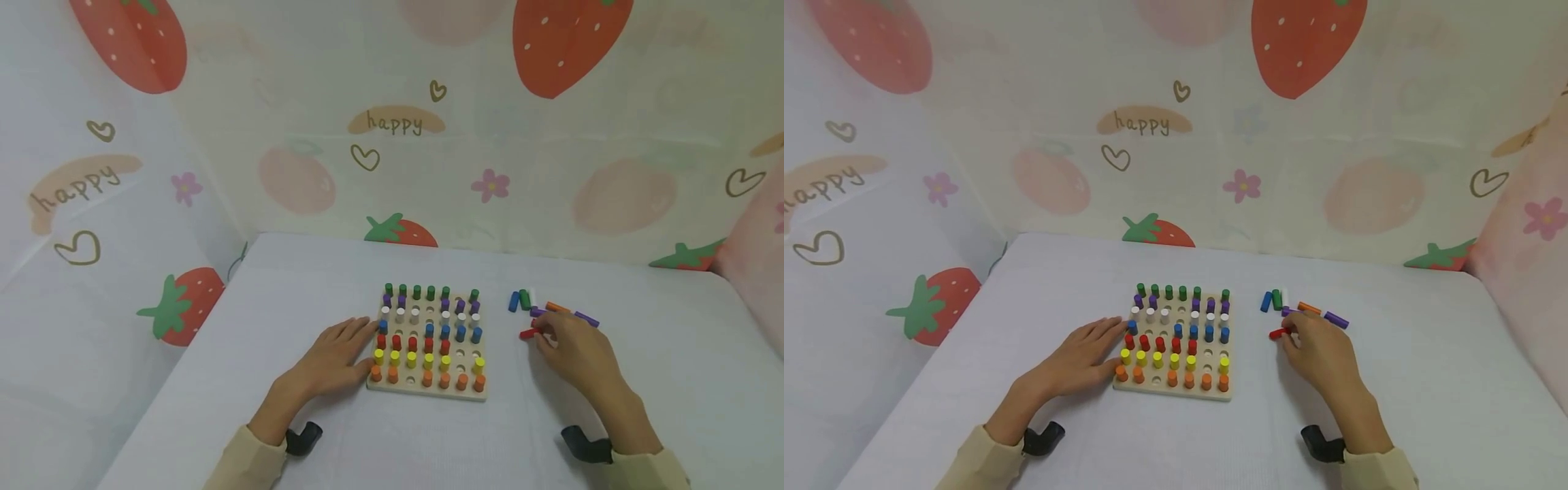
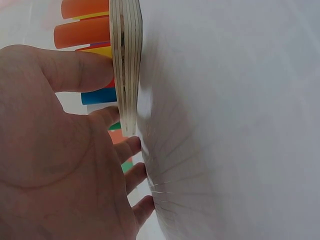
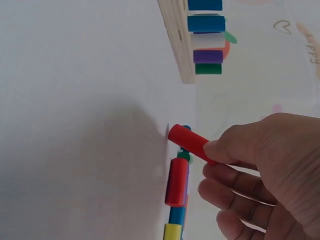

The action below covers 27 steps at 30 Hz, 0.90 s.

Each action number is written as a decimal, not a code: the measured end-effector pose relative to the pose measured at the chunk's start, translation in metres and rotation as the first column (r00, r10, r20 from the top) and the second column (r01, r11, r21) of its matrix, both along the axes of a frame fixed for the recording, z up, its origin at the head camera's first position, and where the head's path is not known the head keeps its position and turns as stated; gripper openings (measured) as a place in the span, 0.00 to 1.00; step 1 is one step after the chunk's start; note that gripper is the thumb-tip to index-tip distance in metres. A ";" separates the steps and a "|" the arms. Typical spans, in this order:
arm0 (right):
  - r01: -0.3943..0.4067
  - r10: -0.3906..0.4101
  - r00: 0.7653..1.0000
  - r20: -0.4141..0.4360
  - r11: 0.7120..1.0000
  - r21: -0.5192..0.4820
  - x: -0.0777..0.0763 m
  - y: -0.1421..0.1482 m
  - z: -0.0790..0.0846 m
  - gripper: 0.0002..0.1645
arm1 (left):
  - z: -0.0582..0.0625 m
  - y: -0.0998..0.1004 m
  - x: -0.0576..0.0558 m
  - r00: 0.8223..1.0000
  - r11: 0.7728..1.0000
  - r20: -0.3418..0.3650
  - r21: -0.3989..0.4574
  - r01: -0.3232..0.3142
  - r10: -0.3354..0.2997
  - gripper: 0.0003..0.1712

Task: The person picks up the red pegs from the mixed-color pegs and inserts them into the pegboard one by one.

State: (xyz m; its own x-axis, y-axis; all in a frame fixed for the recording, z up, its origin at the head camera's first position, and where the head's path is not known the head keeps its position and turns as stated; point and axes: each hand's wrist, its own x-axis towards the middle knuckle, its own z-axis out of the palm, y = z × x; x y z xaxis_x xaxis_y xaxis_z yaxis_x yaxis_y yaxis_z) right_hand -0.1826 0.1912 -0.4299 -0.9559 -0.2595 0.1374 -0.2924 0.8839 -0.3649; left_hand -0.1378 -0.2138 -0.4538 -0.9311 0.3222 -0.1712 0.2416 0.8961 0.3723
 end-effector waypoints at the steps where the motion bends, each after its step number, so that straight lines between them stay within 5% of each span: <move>1: -0.001 0.001 1.000 -0.004 1.000 0.002 0.000 0.000 0.000 0.11 | 0.000 0.000 0.000 1.000 1.000 0.000 0.004 0.001 -0.001 0.40; 27: -0.041 0.042 0.999 -0.031 0.999 0.036 0.003 -0.002 -0.002 0.09 | -0.001 0.002 0.000 1.000 1.000 -0.017 -0.005 0.016 -0.016 0.40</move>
